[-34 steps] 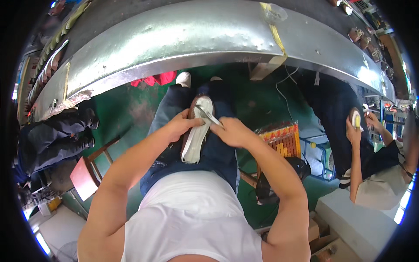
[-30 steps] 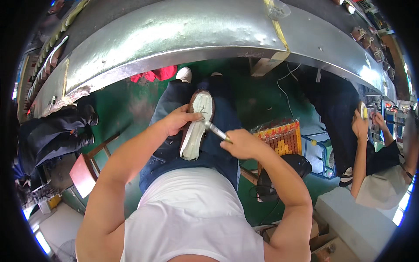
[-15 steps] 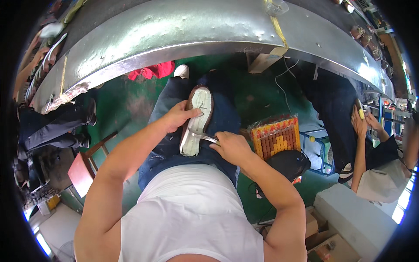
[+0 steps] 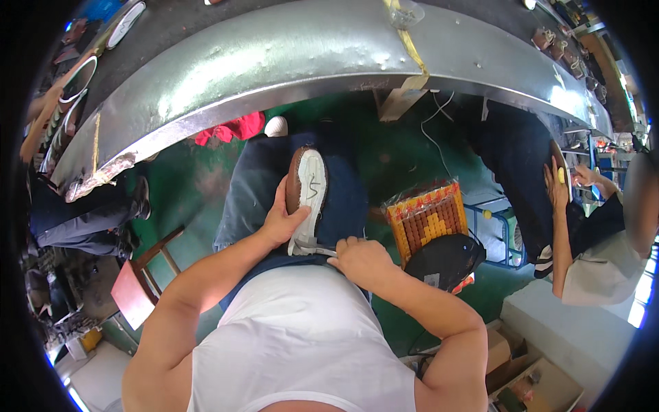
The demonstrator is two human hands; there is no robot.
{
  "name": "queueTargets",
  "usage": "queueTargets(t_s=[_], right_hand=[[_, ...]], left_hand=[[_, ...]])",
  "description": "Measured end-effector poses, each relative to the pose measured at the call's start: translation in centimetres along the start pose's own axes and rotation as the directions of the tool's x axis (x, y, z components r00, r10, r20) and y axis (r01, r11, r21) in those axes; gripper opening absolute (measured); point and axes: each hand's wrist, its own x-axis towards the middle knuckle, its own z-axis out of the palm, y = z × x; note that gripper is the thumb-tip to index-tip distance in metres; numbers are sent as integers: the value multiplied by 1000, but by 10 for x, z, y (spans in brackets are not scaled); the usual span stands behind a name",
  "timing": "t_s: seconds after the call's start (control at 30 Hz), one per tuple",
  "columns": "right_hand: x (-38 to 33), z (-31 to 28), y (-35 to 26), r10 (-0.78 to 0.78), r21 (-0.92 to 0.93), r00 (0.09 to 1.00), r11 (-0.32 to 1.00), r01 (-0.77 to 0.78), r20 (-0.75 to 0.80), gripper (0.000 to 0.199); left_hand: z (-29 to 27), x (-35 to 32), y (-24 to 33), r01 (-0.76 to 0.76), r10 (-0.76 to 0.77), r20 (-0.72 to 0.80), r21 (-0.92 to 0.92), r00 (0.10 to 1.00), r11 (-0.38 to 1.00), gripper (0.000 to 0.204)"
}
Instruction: Pulling and securing shoe upper material over a last using pliers at a conveyor belt.
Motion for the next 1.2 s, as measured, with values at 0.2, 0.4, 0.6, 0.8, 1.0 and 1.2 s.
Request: queueTargets(t_s=[0.2,0.4,0.6,0.8,1.0,1.2], right_hand=[[20,31,73,-192,763,799,484,-428,570,52],[8,-27,44,-81,633,801,662,-401,593,51],[35,-12,21,50,530,979,845,65,-199,45],[23,-73,36,196,416,971,901,-122,-139,41],[32,-176,92,76,67,407,997,-35,-910,31],[81,-269,204,181,105,179,924,-368,-967,36]], left_hand=[[-2,-24,10,-97,16,168,488,986,867,104],[-23,-46,10,1,-140,320,400,937,917,111],[-13,-33,8,-72,-40,213,492,976,867,115],[-55,-29,74,406,-147,492,-474,858,781,90],[-76,-17,195,147,66,380,-504,923,851,91],[-72,166,321,-107,146,177,-212,973,971,85]])
